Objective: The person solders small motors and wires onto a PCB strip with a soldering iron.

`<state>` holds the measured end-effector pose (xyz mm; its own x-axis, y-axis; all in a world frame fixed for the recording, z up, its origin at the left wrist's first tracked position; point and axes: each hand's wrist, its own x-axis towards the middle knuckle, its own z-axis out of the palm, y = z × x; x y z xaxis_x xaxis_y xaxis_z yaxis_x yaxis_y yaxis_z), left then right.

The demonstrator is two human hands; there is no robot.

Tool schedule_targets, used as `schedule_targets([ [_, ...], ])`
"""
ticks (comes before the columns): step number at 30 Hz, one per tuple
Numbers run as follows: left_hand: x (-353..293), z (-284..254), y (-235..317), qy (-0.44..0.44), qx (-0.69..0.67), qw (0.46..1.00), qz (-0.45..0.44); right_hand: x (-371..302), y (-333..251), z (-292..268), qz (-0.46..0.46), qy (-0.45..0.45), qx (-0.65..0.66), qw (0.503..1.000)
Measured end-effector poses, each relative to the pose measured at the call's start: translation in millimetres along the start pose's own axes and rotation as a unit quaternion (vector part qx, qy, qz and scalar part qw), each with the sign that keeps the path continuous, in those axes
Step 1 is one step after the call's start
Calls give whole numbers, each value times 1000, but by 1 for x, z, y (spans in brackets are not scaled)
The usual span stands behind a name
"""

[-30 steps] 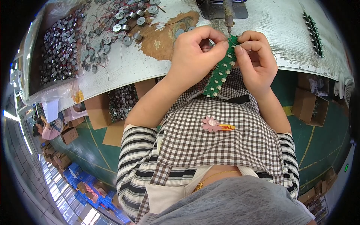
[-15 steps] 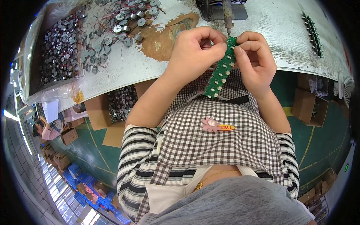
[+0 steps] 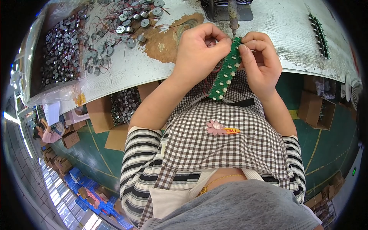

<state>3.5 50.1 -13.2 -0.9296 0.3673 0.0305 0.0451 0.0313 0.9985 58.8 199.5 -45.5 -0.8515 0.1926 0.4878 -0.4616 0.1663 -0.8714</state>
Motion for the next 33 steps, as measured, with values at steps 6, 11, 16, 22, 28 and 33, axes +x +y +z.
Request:
schedule_targets([
  [6, 3, 2, 4, 20, 12, 1000, -5, 7, 1, 1, -42, 8, -26, 999],
  [11, -1, 4, 5, 29, 56, 998, 20, 3, 1, 1, -48, 7, -24, 999],
  [16, -3, 3, 0, 4, 87, 996, 20, -1, 2, 0, -34, 7, -25, 999],
  [22, -2, -1, 0, 0, 112, 993, 33, -3, 0, 2, -18, 9, -8, 1000],
  [28, 9, -56, 18, 116, 426, 835, 328, -4, 1, 3, 46, 21, 44, 998],
  [33, -43, -71, 5, 100, 496, 744, 436, 0, 3, -3, 110, 43, 47, 992],
])
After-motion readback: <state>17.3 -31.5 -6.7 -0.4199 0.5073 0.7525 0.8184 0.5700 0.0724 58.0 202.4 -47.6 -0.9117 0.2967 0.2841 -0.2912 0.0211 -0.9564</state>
